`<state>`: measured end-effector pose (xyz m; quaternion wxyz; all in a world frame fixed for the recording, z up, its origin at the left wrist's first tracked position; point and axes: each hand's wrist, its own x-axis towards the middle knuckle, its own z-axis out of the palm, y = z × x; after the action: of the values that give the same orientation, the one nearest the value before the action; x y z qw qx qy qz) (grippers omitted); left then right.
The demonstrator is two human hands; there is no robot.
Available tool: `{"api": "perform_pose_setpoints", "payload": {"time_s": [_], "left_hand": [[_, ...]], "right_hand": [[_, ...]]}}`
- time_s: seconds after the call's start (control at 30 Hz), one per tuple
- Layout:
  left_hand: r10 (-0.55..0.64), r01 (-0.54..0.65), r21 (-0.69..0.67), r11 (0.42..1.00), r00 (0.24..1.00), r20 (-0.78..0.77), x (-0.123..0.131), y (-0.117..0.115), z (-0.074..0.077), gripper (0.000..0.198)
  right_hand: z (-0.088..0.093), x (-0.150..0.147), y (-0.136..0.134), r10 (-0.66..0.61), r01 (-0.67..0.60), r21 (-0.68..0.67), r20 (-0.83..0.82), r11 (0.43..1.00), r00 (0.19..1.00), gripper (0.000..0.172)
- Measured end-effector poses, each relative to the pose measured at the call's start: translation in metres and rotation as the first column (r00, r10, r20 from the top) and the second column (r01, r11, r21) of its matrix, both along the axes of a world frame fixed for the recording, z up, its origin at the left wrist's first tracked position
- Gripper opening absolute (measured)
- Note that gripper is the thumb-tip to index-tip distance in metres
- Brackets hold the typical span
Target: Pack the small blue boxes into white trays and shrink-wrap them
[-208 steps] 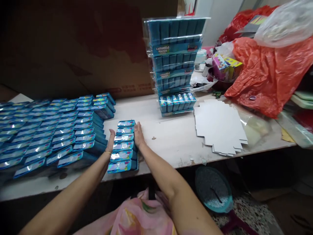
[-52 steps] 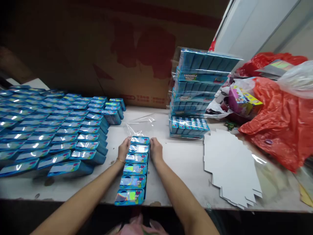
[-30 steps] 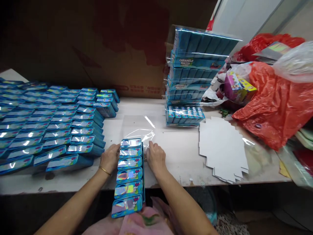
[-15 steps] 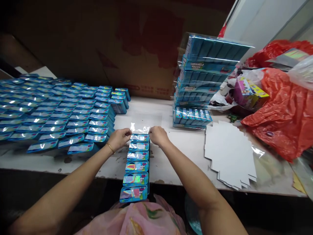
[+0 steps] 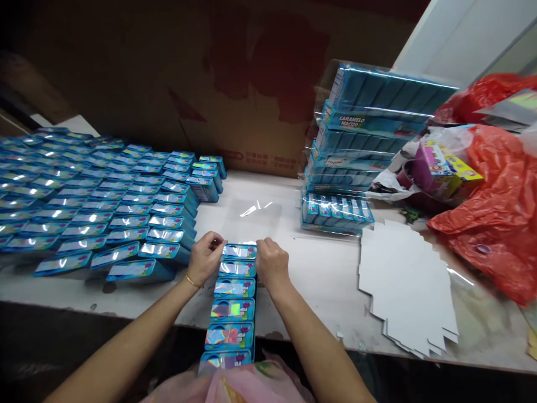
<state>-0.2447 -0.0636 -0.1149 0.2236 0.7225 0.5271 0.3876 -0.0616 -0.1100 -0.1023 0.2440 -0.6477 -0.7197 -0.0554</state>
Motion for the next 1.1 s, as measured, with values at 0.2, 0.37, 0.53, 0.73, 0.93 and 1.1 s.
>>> {"api": "perform_pose_setpoints", "payload": {"time_s": [0.2,0.37,0.53,0.73,0.93,1.1], "left_hand": [[-0.044,0.038,0.245,0.969,0.999,0.02,-0.006,-0.009,0.004,0.012],[0.032,-0.042,0.108,0.993,0.995,0.094,-0.009,-0.001,0.006,0.01],[-0.098,0.097,-0.006,0.995,0.993,-0.068,-0.01,0.016,0.012,0.012],[-0.012,0.026,0.256,0.966,0.998,-0.055,-0.018,-0.012,0.002,0.01],[0.001,0.031,0.328,0.944,0.995,-0.096,-0.028,-0.046,-0.018,0.01],[0.177,-0.151,0.173,0.973,0.974,-0.141,-0.028,-0.044,-0.033,0.009]], "right_hand": [[-0.011,0.004,-0.007,0.083,-0.092,0.224,0.05,0.97,0.995,0.02],[-0.005,0.004,-0.008,0.17,-0.18,0.176,0.069,0.968,0.983,0.019],[0.014,0.002,0.009,0.067,-0.066,-0.053,0.02,0.996,0.998,0.017],[0.005,0.008,-0.01,0.239,-0.256,0.111,0.153,0.96,0.959,0.023],[-0.015,0.016,-0.043,0.431,-0.461,0.198,0.177,0.865,0.885,0.017],[-0.031,0.002,-0.039,0.112,-0.118,0.1,0.072,0.988,0.991,0.018]]}}
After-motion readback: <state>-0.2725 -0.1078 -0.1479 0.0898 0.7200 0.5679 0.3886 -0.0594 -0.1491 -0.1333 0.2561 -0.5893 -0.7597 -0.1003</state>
